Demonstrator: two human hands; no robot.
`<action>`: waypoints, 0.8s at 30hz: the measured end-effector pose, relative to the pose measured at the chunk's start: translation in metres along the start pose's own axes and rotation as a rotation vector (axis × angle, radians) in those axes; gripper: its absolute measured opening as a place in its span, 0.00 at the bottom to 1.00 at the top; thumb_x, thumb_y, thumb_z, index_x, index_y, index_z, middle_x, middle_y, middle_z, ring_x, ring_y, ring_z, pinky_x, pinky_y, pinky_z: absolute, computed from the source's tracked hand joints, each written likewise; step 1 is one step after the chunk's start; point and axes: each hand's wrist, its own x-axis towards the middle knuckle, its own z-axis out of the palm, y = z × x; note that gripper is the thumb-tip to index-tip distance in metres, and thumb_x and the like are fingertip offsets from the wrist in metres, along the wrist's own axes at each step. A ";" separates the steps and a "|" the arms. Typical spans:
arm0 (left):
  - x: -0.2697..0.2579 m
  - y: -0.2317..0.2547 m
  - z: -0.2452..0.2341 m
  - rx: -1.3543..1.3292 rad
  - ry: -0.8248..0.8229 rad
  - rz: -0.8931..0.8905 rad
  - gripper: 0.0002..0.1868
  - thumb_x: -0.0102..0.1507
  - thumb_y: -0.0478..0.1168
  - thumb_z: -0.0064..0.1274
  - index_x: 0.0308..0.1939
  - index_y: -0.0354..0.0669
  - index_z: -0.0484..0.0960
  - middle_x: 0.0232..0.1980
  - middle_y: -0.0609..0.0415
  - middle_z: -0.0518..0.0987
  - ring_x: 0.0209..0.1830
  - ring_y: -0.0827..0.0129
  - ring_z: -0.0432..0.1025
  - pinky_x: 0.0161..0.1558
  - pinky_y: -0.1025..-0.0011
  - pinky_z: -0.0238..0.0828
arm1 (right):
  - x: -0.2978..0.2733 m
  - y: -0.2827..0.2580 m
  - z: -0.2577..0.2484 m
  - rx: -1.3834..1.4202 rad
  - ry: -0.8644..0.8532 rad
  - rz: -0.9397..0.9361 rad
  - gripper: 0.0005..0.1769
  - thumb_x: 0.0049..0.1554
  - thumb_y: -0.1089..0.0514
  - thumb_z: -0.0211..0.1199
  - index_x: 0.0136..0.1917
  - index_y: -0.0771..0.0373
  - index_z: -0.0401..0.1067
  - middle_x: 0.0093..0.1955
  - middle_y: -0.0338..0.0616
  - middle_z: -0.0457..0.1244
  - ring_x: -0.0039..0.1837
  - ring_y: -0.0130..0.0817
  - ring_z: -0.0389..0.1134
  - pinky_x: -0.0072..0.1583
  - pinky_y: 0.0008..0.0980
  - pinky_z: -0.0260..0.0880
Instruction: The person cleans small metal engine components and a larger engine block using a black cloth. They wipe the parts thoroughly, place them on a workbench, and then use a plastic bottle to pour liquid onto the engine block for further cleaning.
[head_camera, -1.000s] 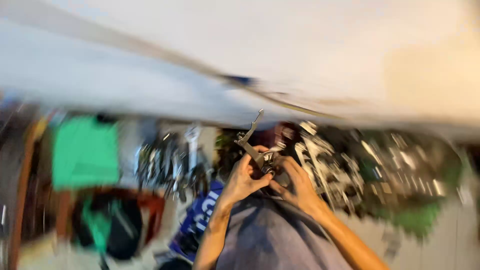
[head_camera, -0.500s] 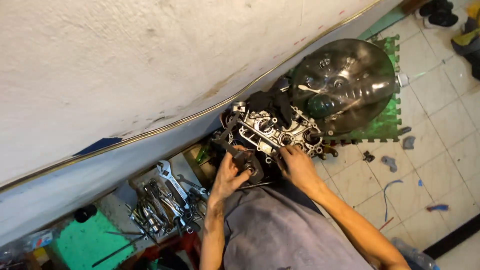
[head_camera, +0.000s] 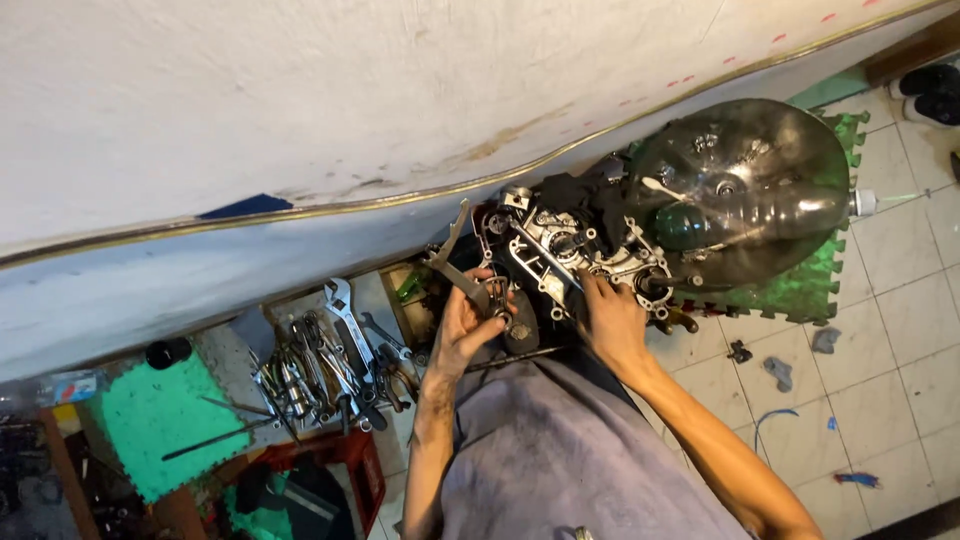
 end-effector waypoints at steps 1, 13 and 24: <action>-0.001 -0.001 0.001 -0.002 0.003 0.001 0.37 0.59 0.27 0.57 0.71 0.40 0.59 0.57 0.45 0.76 0.55 0.63 0.75 0.59 0.65 0.71 | 0.001 0.002 0.006 -0.001 -0.002 -0.002 0.42 0.46 0.57 0.69 0.72 0.64 0.61 0.62 0.51 0.64 0.56 0.59 0.65 0.48 0.50 0.71; -0.007 -0.009 -0.008 0.023 0.119 -0.026 0.32 0.59 0.31 0.56 0.66 0.41 0.63 0.53 0.46 0.78 0.50 0.63 0.77 0.53 0.65 0.73 | -0.002 0.007 -0.016 0.059 0.038 0.128 0.31 0.45 0.61 0.65 0.64 0.56 0.75 0.56 0.45 0.70 0.48 0.48 0.73 0.50 0.45 0.75; -0.034 0.011 0.015 -0.044 0.110 0.147 0.32 0.63 0.30 0.58 0.69 0.39 0.64 0.57 0.45 0.77 0.59 0.65 0.73 0.61 0.67 0.70 | 0.003 -0.018 -0.019 1.324 -0.646 0.186 0.17 0.54 0.67 0.67 0.57 0.71 0.78 0.43 0.48 0.71 0.43 0.37 0.74 0.46 0.33 0.76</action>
